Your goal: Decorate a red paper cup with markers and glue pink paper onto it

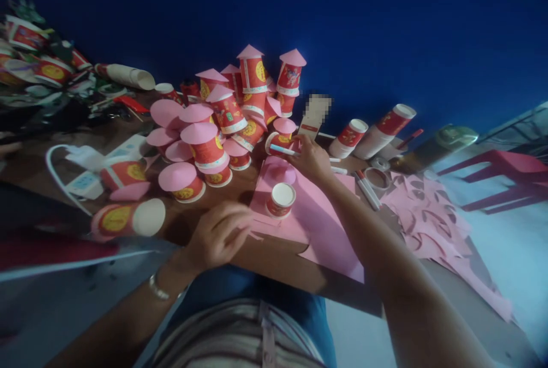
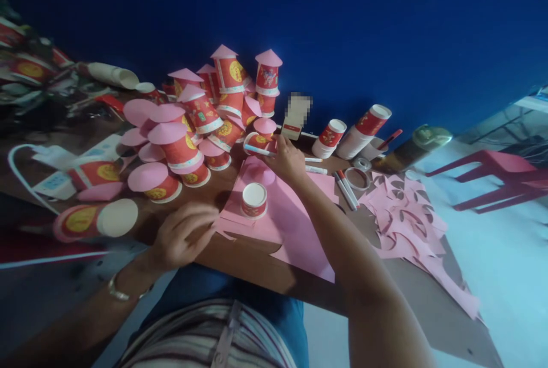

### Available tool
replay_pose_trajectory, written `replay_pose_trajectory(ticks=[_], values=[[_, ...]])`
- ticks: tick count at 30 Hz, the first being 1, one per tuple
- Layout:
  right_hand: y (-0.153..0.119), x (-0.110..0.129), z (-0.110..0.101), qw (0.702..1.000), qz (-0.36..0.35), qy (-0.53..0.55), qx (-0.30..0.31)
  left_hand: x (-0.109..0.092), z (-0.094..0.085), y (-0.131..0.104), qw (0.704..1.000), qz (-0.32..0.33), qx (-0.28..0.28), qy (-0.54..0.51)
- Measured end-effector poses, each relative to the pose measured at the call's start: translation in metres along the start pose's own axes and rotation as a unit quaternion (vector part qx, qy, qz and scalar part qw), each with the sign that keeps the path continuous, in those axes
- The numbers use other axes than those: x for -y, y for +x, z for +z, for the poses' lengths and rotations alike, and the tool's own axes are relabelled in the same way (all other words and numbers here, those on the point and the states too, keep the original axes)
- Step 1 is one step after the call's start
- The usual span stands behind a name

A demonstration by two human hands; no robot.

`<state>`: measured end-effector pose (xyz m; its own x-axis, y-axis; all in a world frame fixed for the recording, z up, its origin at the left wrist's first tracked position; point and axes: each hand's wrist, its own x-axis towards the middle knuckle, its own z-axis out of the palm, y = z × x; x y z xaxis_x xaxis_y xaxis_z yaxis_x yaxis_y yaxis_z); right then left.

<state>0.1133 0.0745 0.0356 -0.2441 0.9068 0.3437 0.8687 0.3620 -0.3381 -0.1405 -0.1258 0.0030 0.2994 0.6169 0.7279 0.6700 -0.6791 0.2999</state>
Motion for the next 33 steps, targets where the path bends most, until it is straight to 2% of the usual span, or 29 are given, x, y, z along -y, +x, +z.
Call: replay_pose_trajectory(ticks=[2, 5, 9, 13, 15, 17, 19, 23, 26, 29, 33], values=[[-0.003, -0.008, 0.013, 1.0, -0.011, 0.013, -0.013, -0.004, -0.008, -0.023, 0.999, 0.036, -0.002, 0.023], [-0.007, -0.015, 0.027, 0.998, -0.03, 0.045, -0.036, -0.001, -0.015, -0.046, 0.998, 0.001, -0.027, 0.064], [-0.008, -0.016, 0.03, 0.994, -0.023, 0.09, -0.061, 0.001, -0.016, -0.039, 0.997, 0.007, -0.035, 0.076], [-0.008, -0.019, 0.024, 0.99, -0.002, 0.12, -0.077, -0.009, -0.01, -0.011, 0.998, 0.024, -0.028, 0.052], [-0.01, -0.023, 0.021, 0.985, 0.001, 0.156, -0.076, -0.015, -0.004, 0.005, 0.998, 0.057, -0.021, 0.029], [-0.014, -0.026, 0.019, 0.972, 0.002, 0.223, -0.071, -0.018, 0.004, 0.024, 0.997, 0.067, -0.024, 0.018], [-0.018, -0.03, 0.017, 0.948, 0.012, 0.311, -0.065, -0.016, 0.012, 0.047, 0.999, 0.049, -0.006, 0.02], [-0.025, -0.038, 0.008, 0.889, 0.058, 0.448, -0.074, 0.008, 0.033, 0.103, 0.997, -0.013, 0.068, 0.034], [-0.033, -0.047, 0.0, 0.855, 0.079, 0.503, -0.096, 0.033, 0.052, 0.143, 0.991, -0.027, 0.115, 0.057], [-0.046, -0.055, -0.008, 0.833, 0.094, 0.537, -0.097, 0.05, 0.072, 0.172, 0.978, 0.004, 0.19, 0.086], [-0.068, -0.061, -0.011, 0.829, 0.117, 0.542, -0.067, 0.056, 0.095, 0.19, 0.948, 0.052, 0.284, 0.138]])
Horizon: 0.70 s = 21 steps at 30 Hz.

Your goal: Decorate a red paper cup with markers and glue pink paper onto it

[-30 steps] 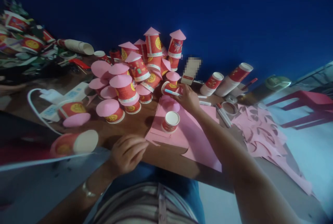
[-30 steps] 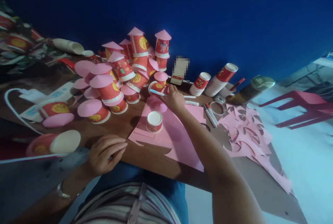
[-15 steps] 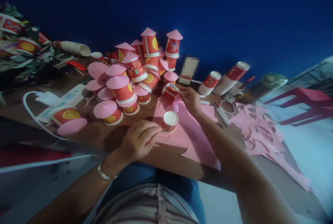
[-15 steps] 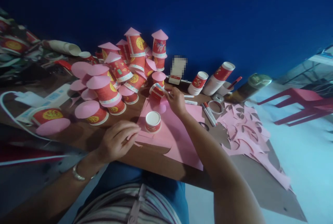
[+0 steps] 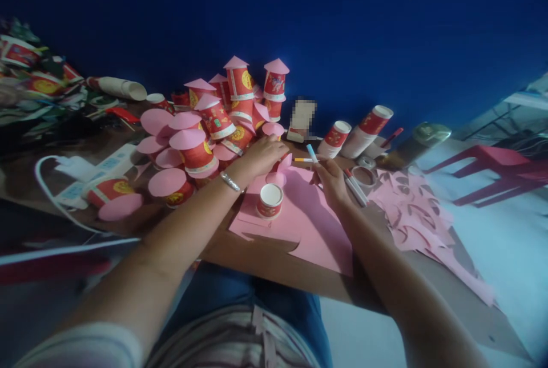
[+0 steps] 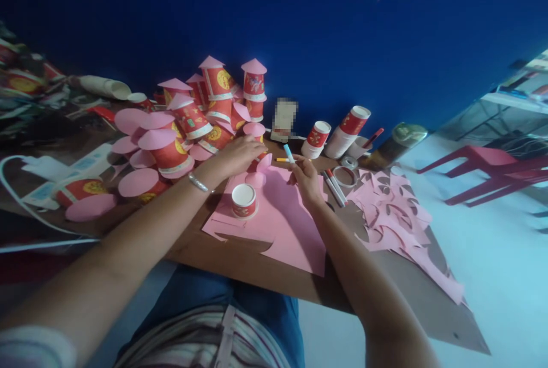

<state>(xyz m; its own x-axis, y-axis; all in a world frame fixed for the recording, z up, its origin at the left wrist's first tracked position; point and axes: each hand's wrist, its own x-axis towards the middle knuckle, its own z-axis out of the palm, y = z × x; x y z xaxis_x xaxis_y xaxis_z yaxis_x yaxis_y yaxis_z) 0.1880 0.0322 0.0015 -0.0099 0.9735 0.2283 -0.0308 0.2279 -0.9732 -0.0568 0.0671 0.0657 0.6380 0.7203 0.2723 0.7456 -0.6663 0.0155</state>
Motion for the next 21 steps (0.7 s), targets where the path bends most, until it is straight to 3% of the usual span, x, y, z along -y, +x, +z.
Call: replay_pose_trajectory(ticks=[3, 7, 13, 21], values=[[-0.012, -0.003, -0.005, 1.0, 0.017, -0.006, 0.014, -0.001, 0.008, 0.007, 0.999, -0.002, 0.019, 0.029], [-0.017, -0.003, -0.006, 1.0, 0.008, 0.006, 0.01, -0.002, 0.013, 0.005, 0.999, -0.047, -0.006, 0.022], [-0.016, -0.004, -0.004, 1.0, 0.006, 0.0, -0.007, -0.006, 0.013, -0.01, 0.977, -0.171, -0.068, -0.111], [-0.018, -0.012, -0.004, 0.999, 0.034, -0.024, 0.008, -0.015, 0.013, -0.025, 0.93, -0.189, -0.169, -0.265]])
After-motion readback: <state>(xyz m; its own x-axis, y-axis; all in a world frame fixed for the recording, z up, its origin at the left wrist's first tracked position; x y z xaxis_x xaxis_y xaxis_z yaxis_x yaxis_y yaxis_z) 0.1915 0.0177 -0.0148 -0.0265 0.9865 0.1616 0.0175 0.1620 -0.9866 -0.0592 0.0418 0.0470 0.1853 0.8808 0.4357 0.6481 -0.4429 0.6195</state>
